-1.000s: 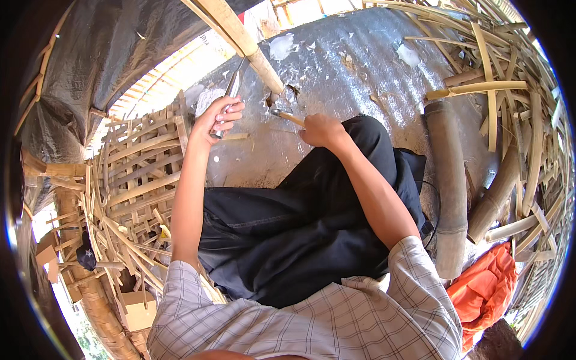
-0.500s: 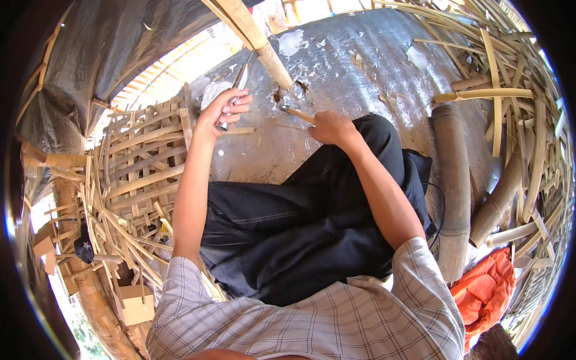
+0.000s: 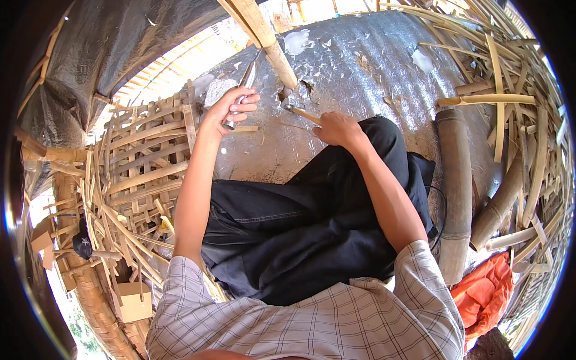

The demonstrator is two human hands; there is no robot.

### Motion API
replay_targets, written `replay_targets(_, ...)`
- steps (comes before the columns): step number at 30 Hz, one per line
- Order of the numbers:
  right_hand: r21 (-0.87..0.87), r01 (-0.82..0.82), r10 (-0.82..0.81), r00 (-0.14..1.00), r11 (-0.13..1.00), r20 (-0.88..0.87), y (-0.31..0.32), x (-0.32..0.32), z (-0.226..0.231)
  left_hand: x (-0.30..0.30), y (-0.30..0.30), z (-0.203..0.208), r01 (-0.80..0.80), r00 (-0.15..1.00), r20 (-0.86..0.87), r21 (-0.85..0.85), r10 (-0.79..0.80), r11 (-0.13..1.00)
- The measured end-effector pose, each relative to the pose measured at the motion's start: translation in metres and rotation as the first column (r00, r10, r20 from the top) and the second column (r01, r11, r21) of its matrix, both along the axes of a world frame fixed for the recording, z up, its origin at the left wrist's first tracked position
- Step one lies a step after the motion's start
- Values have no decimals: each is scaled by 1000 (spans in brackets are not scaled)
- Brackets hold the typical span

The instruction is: The person shapes a bamboo tube by holding a chisel against its top edge and striking the tool with a hammer to split or carve the wood.

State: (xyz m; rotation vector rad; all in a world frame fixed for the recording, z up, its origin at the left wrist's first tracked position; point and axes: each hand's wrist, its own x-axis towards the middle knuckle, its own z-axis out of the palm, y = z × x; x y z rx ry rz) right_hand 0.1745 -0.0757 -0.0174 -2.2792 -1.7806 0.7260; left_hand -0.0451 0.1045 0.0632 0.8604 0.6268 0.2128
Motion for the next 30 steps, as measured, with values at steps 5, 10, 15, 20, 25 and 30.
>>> replay_targets(5,-20,-15,15,1000,1000,-5,1,1,2,2,1,-1,0,1000,-26,9,0,1000)
replay_targets(10,12,-12,12,1000,1000,5,-1,-2,3,-1,0,-3,7,1000,-11,23,-7,1000)
replay_targets(15,11,-15,15,1000,1000,0,-2,-3,7,0,-1,-2,20,1000,-18,22,-20,1000)
replay_targets(20,18,-21,21,1000,1000,3,-2,-1,5,3,-3,-1,23,1000,-22,33,-22,999)
replay_targets(25,17,-26,26,1000,1000,13,-1,0,6,5,-5,1,25,999,-37,46,-23,999)
replay_targets(30,6,-25,25,999,1000,23,-1,3,4,8,-8,1,19,999,-36,54,-17,998)
